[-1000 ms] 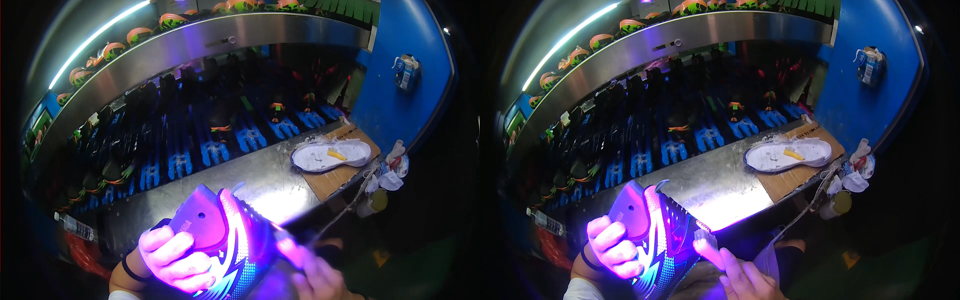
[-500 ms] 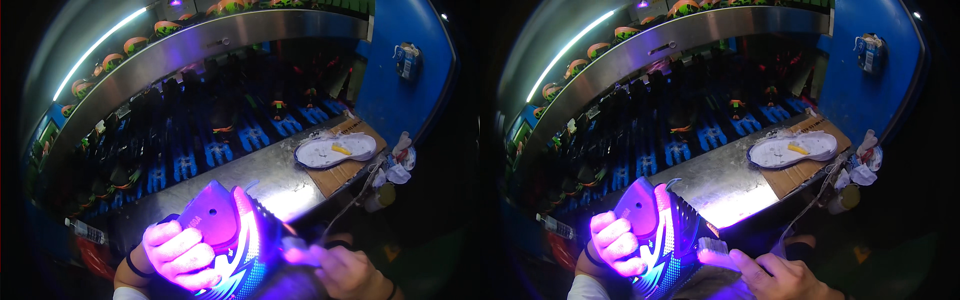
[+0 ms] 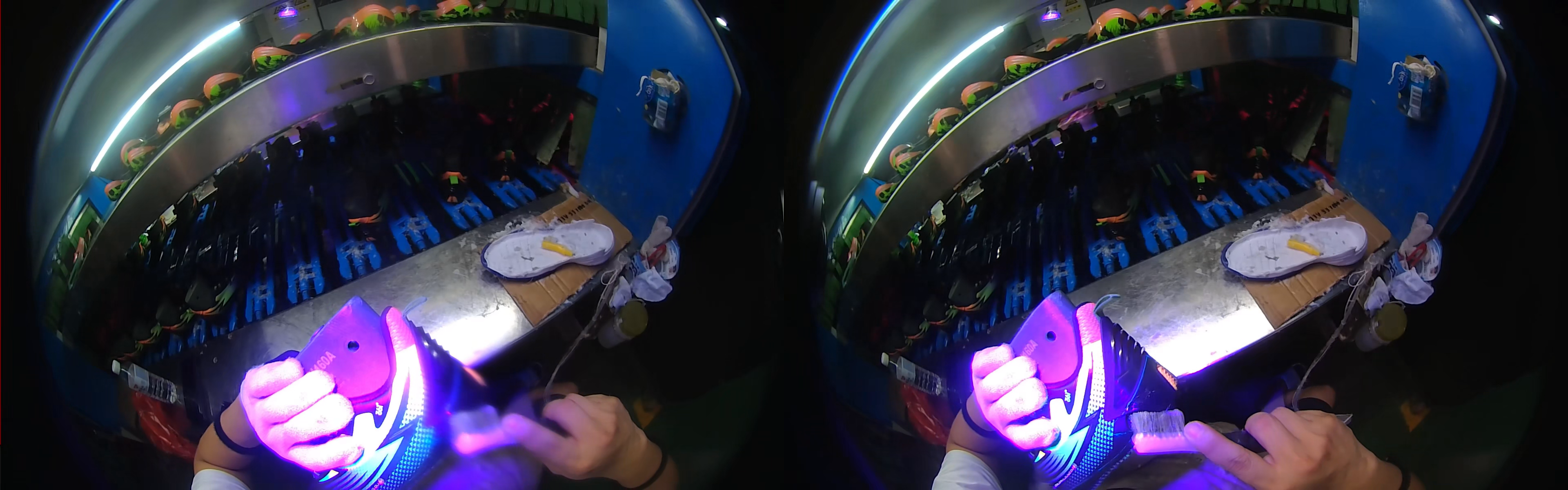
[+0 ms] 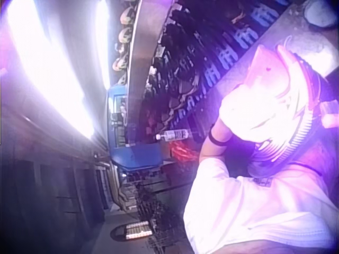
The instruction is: Applying adhesive to the edges of shoe soles using a small brush at a manufacturing station.
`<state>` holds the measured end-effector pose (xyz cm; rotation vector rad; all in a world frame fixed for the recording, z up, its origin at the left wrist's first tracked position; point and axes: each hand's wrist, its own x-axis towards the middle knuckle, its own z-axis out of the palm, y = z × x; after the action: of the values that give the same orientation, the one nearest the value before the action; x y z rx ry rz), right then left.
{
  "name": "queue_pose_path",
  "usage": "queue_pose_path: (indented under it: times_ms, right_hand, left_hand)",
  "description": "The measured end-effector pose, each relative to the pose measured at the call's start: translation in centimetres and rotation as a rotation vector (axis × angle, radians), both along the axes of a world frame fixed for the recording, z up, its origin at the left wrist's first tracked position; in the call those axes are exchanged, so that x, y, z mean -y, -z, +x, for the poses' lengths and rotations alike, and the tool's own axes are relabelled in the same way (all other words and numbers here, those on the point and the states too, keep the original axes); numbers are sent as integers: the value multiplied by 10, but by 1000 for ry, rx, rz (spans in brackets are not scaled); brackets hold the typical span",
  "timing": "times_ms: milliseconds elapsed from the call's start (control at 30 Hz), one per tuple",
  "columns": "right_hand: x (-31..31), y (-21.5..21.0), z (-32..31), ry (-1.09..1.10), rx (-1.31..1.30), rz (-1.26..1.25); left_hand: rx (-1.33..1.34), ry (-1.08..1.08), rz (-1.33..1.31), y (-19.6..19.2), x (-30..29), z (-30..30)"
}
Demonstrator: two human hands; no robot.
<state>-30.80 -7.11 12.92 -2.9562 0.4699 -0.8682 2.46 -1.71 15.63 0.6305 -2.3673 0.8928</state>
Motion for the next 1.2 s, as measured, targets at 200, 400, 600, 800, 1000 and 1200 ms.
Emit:
queue_pose_path:
  times_ms: [200, 400, 600, 800, 1000, 1200]
  right_hand:
    - [1, 11, 16, 41, 123, 302]
    - [-24, 42, 45, 155, 365, 410]
    - [-37, 65, 60, 181, 428, 408]
    - [-39, 61, 69, 84, 556, 490]
    - [-42, 51, 72, -29, 682, 579]
    - [-50, 58, 81, -60, 712, 612]
  left_hand:
    - [-45, -51, 32, 12, -10, 7]
    - [-205, -182, -5, 45, -18, 4]
    - [-294, -233, 10, 57, -18, 4]
    - [-301, -247, 13, 52, -14, 0]
    - [-296, -234, 23, 46, -6, -4]
    - [-274, -231, -11, 40, 3, -9]
